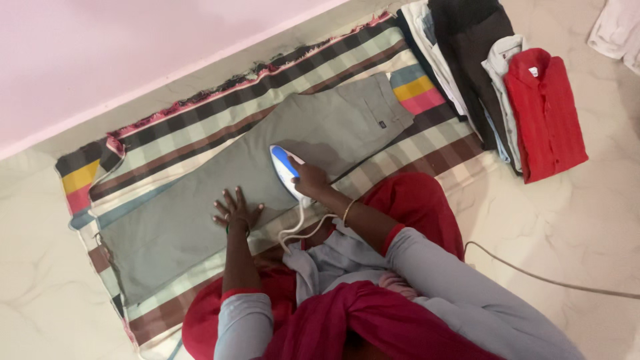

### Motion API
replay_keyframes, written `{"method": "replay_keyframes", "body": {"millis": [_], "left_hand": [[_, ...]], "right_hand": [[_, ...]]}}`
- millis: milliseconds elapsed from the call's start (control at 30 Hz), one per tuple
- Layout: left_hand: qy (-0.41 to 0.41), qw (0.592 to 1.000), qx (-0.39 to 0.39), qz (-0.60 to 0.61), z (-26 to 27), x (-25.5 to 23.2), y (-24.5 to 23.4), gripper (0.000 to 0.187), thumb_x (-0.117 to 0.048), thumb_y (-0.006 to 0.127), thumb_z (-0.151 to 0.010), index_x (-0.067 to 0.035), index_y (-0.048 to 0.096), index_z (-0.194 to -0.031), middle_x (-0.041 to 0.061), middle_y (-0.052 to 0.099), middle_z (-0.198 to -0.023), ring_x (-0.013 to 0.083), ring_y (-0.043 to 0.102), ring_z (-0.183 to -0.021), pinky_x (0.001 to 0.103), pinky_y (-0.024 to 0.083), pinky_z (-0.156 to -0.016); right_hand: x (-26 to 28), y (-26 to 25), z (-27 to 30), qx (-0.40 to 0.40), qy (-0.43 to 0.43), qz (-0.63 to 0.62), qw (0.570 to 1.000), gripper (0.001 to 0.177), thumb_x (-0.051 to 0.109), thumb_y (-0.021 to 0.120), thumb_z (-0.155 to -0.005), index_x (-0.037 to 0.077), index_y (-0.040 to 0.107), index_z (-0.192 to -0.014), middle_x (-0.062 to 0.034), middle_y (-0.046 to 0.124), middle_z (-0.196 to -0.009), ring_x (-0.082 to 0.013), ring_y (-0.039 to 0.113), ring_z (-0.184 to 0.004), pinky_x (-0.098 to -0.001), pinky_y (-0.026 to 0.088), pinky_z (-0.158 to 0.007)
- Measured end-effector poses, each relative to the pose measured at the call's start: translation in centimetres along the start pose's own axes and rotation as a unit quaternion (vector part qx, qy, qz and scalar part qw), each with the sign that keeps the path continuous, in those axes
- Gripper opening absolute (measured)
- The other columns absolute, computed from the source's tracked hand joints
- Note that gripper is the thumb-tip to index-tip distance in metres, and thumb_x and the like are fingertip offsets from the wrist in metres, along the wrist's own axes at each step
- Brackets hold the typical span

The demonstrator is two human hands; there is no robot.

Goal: The person irons a pair of grey trousers laid out on a striped mat on the floor. They use a handheld electric iron to smooth the fabric, periodically lifting and repositioning the trousers to access different sections.

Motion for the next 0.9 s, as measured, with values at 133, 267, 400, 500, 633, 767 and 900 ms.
{"method": "replay_keyframes", "body": {"millis": [133,267,400,500,633,767,900], "left_hand": [[-0.007,1.000,0.001,-0.011,0.6,0.1,-0.2,0.114,-0.082,0.055,-0.081,-0.040,-0.012,-0.163,0.001,-0.027,-0.171,0.0418,-0.024,-0.155,0.073,-0.003,-0.119],[-0.022,1.000,0.009,-0.015,0.3,0.4,-0.2,0.114,-0.084,0.052,-0.080,-0.041,-0.014,-0.162,0.001,-0.028,-0.170,0.0411,-0.026,-0.154,0.072,-0.004,-0.119],[-0.020,0.999,0.020,-0.019,0.1,0.2,-0.4,0.114,-0.087,0.050,-0.079,-0.041,-0.014,-0.162,0.002,-0.027,-0.171,0.0415,-0.026,-0.154,0.074,-0.002,-0.118],[-0.027,0.999,0.019,-0.016,0.3,0.1,-0.5,0.113,-0.085,0.051,-0.080,-0.041,-0.013,-0.163,0.002,-0.027,-0.171,0.0419,-0.025,-0.154,0.073,-0.002,-0.119],[-0.022,0.999,0.018,-0.014,0.6,0.2,-0.7,0.113,-0.084,0.052,-0.081,-0.041,-0.013,-0.162,0.002,-0.027,-0.171,0.0400,-0.025,-0.154,0.072,-0.004,-0.119],[-0.022,1.000,0.013,-0.010,0.4,-0.1,-0.9,0.113,-0.083,0.054,-0.081,-0.041,-0.012,-0.163,0.000,-0.024,-0.172,0.0388,-0.024,-0.155,0.071,-0.003,-0.120],[-0.026,1.000,0.008,-0.011,0.4,0.0,-0.6,0.114,-0.083,0.055,-0.081,-0.041,-0.011,-0.163,0.001,-0.022,-0.172,0.0394,-0.024,-0.155,0.072,-0.001,-0.120]], "right_hand": [[-4.7,-2.7,-0.6,0.018,0.028,0.038,0.999,0.079,0.032,0.073,-0.090,0.029,0.034,-0.159,-0.0202,0.070,-0.105,-0.0414,0.070,-0.090,-0.0544,0.054,-0.079],[-11.1,-6.5,-1.4,-0.057,0.070,0.097,0.991,0.078,0.033,0.073,-0.090,0.030,0.036,-0.159,-0.0204,0.067,-0.108,-0.0419,0.069,-0.092,-0.0551,0.053,-0.078],[-16.2,-10.1,-2.2,-0.122,0.070,0.133,0.981,0.077,0.030,0.073,-0.089,0.030,0.040,-0.159,-0.0186,0.068,-0.103,-0.0391,0.069,-0.093,-0.0536,0.054,-0.077],[-19.3,-12.1,-3.3,-0.154,0.069,0.108,0.980,0.074,0.030,0.074,-0.087,0.032,0.045,-0.155,-0.0180,0.069,-0.107,-0.0394,0.069,-0.095,-0.0536,0.054,-0.078],[-20.3,-12.9,-6.2,-0.166,0.073,0.098,0.979,0.073,0.030,0.075,-0.085,0.035,0.049,-0.152,-0.0179,0.070,-0.104,-0.0397,0.069,-0.098,-0.0536,0.052,-0.087],[-21.3,-13.1,-7.7,-0.159,0.098,0.044,0.981,0.073,0.029,0.074,-0.085,0.037,0.048,-0.153,-0.0179,0.070,-0.105,-0.0407,0.068,-0.101,-0.0537,0.052,-0.087],[-23.1,-14.8,-6.2,-0.167,0.106,0.071,0.978,0.075,0.027,0.074,-0.085,0.040,0.048,-0.153,-0.0192,0.069,-0.104,-0.0414,0.067,-0.100,-0.0541,0.052,-0.086]]}}
Point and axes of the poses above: each hand's wrist, its own z-axis away from the middle knuckle, its own y-axis out of the palm, x = y × z, the point moved 8 cm from there along -z, towards the middle knuckle
